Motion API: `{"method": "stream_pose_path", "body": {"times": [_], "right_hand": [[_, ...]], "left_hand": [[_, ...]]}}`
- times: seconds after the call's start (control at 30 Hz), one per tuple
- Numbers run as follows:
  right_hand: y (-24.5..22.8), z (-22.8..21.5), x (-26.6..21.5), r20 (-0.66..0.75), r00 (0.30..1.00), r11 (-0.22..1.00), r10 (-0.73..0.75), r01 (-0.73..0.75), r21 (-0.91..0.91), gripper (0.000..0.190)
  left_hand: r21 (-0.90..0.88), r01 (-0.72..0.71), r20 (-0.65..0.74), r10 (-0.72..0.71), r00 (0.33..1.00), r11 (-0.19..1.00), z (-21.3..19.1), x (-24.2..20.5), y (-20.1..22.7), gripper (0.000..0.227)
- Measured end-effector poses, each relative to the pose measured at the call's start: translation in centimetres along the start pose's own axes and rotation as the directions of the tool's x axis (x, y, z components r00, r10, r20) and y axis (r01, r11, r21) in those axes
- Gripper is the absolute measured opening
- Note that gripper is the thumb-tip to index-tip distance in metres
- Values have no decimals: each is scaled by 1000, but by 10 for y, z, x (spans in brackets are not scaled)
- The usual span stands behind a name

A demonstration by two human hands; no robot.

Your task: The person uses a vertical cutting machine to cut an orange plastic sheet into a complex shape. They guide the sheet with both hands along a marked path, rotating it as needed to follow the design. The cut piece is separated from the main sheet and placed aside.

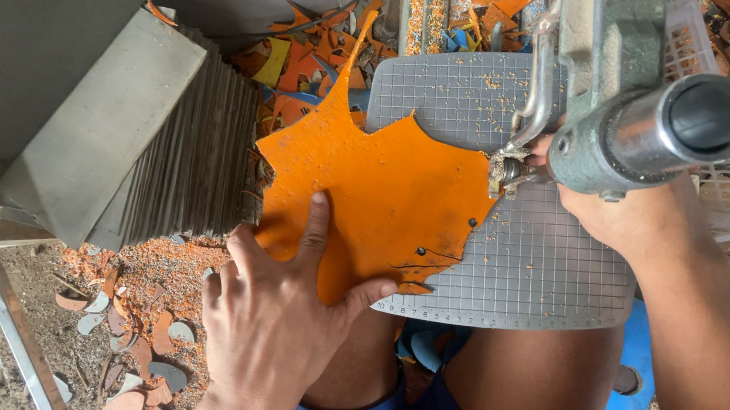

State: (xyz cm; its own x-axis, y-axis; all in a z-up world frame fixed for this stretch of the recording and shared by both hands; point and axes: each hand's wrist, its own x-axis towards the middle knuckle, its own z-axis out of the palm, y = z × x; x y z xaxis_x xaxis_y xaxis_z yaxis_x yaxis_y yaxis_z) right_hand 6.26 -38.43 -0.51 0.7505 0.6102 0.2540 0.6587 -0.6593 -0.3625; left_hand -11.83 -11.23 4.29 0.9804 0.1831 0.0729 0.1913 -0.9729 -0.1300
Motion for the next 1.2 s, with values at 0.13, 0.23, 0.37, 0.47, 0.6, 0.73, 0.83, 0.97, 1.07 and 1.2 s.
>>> {"method": "stream_pose_path", "body": {"times": [0.13,0.23,0.37,0.47,0.6,0.73,0.83,0.97,1.07,1.2], "right_hand": [[3,2,2,-9,998,996,-60,60,-68,5],[5,3,2,2,997,995,-79,79,-62,6],[7,3,4,38,999,999,-21,23,-43,7],[6,1,5,28,1000,998,13,-14,56,11],[5,-1,6,-2,1000,997,-2,2,74,12],[4,1,8,-17,999,999,35,-35,6,12],[-7,4,13,-20,978,973,209,-210,-96,14],[-45,-21,-3,-194,930,934,313,-338,-113,21],[-99,-28,-46,-221,872,899,436,-414,141,23],[-141,-6,-87,-99,992,997,77,-75,21,44]], "left_hand": [[38,27,10,-28,1000,999,-2,-3,5,99],[64,49,8,-50,999,997,-3,-6,11,102],[67,82,-39,-79,996,994,-4,-11,17,101],[64,90,16,-91,996,994,-5,-12,19,104],[76,105,34,-108,994,992,-7,-15,22,106],[55,129,104,-134,986,990,-14,-17,25,105],[18,93,46,-94,995,996,-14,-19,33,99],[-160,93,240,-52,969,983,-4,-37,33,102],[-200,7,197,34,980,980,4,-76,38,107],[-476,-200,91,274,957,857,7,-115,49,93]]}}
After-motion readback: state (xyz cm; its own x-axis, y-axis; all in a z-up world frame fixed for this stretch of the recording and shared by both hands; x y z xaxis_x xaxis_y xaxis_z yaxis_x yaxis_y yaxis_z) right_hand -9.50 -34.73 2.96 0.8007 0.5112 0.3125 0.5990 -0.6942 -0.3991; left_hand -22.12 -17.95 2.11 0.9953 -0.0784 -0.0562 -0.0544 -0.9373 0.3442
